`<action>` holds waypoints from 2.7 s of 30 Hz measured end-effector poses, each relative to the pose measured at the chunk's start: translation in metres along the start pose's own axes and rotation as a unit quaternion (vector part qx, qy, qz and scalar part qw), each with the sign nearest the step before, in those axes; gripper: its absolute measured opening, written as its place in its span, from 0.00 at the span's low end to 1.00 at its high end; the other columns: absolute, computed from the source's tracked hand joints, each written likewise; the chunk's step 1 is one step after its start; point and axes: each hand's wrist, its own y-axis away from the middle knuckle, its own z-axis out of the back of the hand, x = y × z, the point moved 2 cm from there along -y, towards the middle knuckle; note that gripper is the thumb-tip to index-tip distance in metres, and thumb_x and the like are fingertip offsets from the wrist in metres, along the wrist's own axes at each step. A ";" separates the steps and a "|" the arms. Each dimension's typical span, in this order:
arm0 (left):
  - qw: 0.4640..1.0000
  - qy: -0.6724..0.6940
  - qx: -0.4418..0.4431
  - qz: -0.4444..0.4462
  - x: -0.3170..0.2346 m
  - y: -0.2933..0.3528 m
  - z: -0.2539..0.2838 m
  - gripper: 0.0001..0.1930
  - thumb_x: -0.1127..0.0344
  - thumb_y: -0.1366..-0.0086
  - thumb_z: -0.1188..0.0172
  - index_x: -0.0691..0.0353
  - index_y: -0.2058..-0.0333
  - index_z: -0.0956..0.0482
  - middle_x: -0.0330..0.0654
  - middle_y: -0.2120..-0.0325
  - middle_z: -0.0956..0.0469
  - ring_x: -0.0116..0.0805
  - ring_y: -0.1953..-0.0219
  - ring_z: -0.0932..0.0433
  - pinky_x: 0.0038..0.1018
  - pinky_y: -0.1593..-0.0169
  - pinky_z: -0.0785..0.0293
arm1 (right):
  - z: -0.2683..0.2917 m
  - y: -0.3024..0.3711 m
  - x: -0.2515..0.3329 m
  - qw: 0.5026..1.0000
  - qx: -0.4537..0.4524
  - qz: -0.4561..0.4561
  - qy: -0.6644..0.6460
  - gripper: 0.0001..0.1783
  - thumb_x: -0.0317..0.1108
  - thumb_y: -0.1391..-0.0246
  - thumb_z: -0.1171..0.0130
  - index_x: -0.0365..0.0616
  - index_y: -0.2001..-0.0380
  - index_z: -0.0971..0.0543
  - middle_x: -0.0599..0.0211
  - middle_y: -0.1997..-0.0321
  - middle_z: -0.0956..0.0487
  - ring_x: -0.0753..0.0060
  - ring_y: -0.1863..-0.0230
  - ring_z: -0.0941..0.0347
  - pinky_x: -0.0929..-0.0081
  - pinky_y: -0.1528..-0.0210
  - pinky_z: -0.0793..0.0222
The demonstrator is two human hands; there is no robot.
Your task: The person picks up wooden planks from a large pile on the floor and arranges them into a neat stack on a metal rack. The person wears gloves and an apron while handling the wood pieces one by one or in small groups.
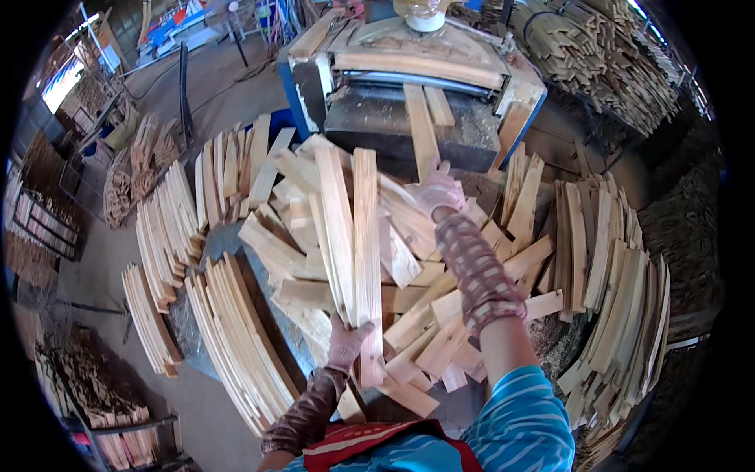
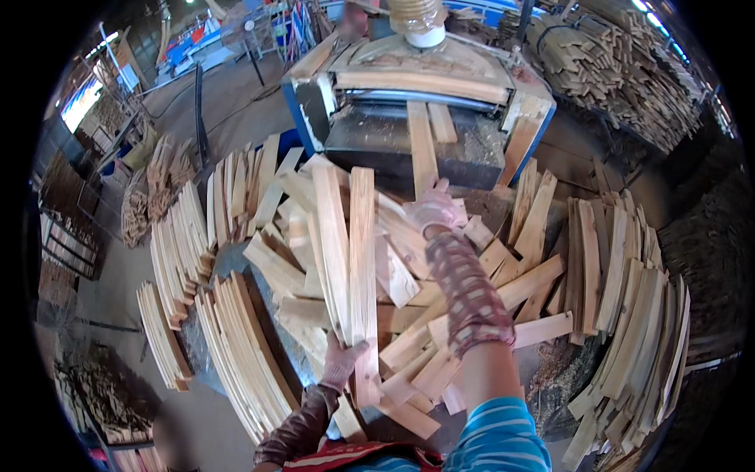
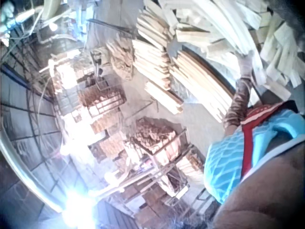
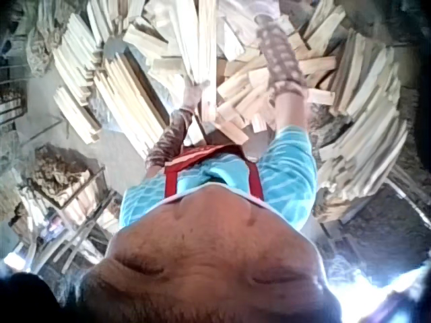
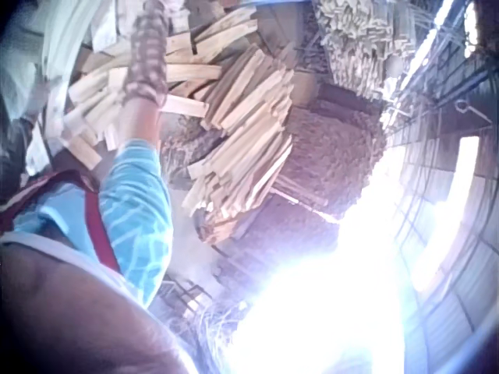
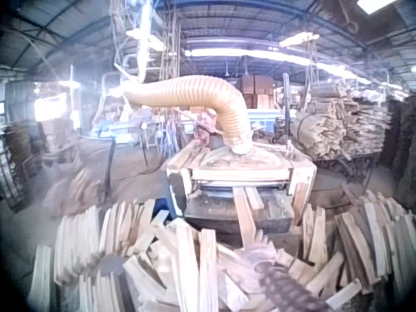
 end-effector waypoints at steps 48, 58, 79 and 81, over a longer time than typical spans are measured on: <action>0.991 -0.134 -0.019 0.010 -0.029 0.006 0.011 0.52 0.69 0.48 0.26 0.65 0.30 0.51 0.55 0.43 0.27 0.46 0.46 0.24 0.38 0.43 0.25 | -0.058 0.190 -0.024 0.980 0.083 0.182 0.025 0.29 0.56 0.38 0.45 0.50 0.42 0.21 0.59 0.58 0.15 0.50 0.52 0.20 0.52 0.44 0.26; 0.992 -0.125 -0.027 0.011 -0.045 0.016 -0.015 0.50 0.67 0.48 0.25 0.68 0.32 0.47 0.57 0.44 0.27 0.47 0.44 0.24 0.37 0.41 0.26 | -0.003 0.046 -0.034 0.996 0.030 -0.031 -0.075 0.48 0.38 0.50 0.39 0.49 0.26 0.47 0.36 0.35 0.32 0.35 0.35 0.31 0.49 0.36 0.32; 0.998 0.007 0.022 -0.063 -0.017 -0.008 0.001 0.39 0.67 0.48 0.25 0.69 0.40 0.35 0.49 0.53 0.21 0.40 0.54 0.19 0.33 0.53 0.20 | -0.031 0.318 -0.127 0.341 0.398 -0.009 -0.851 0.29 0.40 0.46 0.39 0.37 0.44 0.28 0.63 0.52 0.24 0.74 0.63 0.29 0.78 0.63 0.27; 0.998 0.028 0.044 -0.027 -0.032 0.002 0.020 0.40 0.67 0.48 0.23 0.70 0.40 0.34 0.50 0.53 0.20 0.38 0.55 0.19 0.31 0.55 0.19 | -0.035 0.334 -0.129 0.268 0.430 0.020 -0.862 0.30 0.41 0.47 0.39 0.37 0.43 0.29 0.61 0.51 0.24 0.73 0.62 0.29 0.78 0.62 0.27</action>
